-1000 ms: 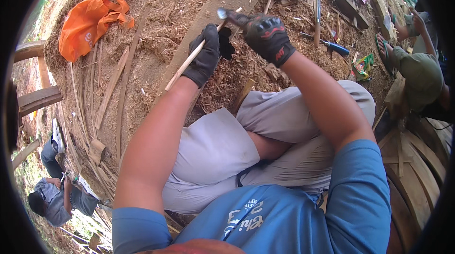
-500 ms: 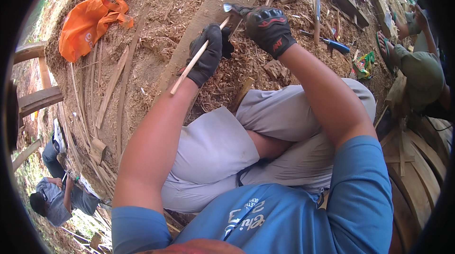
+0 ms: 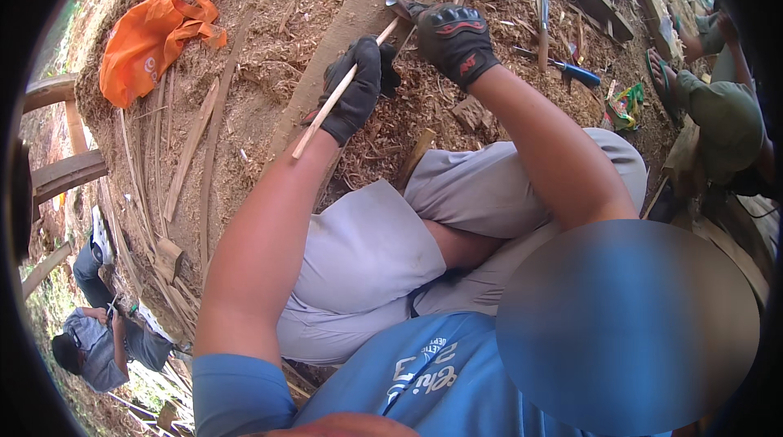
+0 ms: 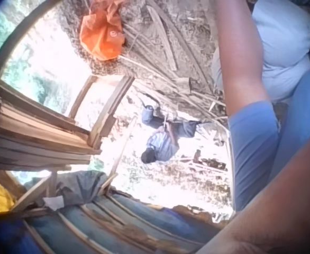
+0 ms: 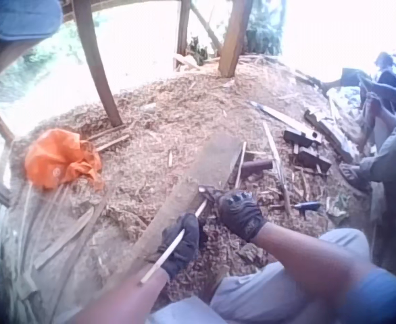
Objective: The person sits on the ground and uses a knife to shave and shape a thin wooden stick. They hold the stick with one hand and carefully scrape the surface with the other, removing thin strips of wood. The person rotates the stick periodically to work on different sides.
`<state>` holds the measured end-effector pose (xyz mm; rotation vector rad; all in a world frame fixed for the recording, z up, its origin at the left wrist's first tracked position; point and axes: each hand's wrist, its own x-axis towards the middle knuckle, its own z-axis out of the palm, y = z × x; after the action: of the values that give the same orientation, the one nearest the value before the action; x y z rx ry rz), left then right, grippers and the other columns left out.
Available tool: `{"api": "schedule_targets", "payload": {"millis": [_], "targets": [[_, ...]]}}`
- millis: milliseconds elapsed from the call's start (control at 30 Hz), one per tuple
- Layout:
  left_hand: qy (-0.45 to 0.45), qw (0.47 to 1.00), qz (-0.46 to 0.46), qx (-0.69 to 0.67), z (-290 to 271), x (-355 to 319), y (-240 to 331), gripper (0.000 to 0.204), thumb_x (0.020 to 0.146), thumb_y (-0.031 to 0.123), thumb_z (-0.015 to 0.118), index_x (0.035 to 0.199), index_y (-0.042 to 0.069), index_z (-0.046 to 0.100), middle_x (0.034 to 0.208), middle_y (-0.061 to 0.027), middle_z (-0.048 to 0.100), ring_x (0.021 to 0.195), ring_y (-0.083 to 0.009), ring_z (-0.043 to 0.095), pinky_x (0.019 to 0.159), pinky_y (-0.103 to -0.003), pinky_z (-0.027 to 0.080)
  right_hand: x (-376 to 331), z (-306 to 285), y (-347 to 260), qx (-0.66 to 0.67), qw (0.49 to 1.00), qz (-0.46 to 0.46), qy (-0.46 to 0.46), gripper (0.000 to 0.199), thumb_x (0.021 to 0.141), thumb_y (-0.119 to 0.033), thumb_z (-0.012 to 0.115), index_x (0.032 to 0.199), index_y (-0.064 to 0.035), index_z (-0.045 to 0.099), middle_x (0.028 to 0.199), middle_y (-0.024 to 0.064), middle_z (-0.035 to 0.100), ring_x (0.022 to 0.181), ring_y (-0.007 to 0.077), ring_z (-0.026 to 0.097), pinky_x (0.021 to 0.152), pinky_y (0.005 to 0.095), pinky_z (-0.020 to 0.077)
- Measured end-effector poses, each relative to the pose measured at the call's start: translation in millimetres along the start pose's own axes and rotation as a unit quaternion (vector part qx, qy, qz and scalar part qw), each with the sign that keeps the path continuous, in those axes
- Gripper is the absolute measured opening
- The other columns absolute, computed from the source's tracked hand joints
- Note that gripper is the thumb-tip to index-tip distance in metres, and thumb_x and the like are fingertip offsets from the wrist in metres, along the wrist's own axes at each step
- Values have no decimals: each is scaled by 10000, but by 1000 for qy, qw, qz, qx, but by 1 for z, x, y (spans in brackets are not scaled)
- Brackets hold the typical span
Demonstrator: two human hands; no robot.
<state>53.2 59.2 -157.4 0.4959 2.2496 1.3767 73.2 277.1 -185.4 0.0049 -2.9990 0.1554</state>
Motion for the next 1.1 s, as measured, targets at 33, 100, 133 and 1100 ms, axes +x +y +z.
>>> {"api": "schedule_targets", "payload": {"millis": [33, 100, 133, 1100], "targets": [[11, 1000, 3, 8, -3, 3, -8, 639, 1082, 566, 298, 1103, 65, 693, 1044, -236, 732, 1032, -474, 676, 892, -541, 514, 0, -3, -15, 10, 1000, -22, 14, 180, 881, -199, 607, 831, -91, 743, 796, 179, 729, 732, 338, 727, 675, 470, 580], [31, 999, 5, 17, -3, 5, -28, 642, 1081, 570, 298, 1088, 72, 703, 1029, -233, 736, 1010, -471, 684, 878, -544, 515, -13, -8, -40, 34, 998, -51, 34, 186, 888, -200, 603, 829, -84, 736, 787, 175, 724, 721, 339, 721, 668, 463, 577], [39, 998, -11, 47, 0, 3, -19, 643, 1079, 574, 291, 1060, 76, 698, 1029, -237, 731, 1011, -477, 680, 874, -544, 519, -20, -3, -35, 48, 997, -51, 37, 189, 893, -200, 600, 831, -78, 731, 779, 171, 720, 713, 339, 717, 663, 458, 574], [-13, 1000, 12, 6, 1, 1, -8, 615, 1085, 541, 286, 1057, 56, 663, 1012, -208, 722, 991, -444, 684, 884, -517, 526, -7, -1, -6, 49, 994, 63, -79, 247, 895, -207, 620, 1047, -52, 737, 847, 227, 738, 770, 396, 736, 689, 493, 582]]}}
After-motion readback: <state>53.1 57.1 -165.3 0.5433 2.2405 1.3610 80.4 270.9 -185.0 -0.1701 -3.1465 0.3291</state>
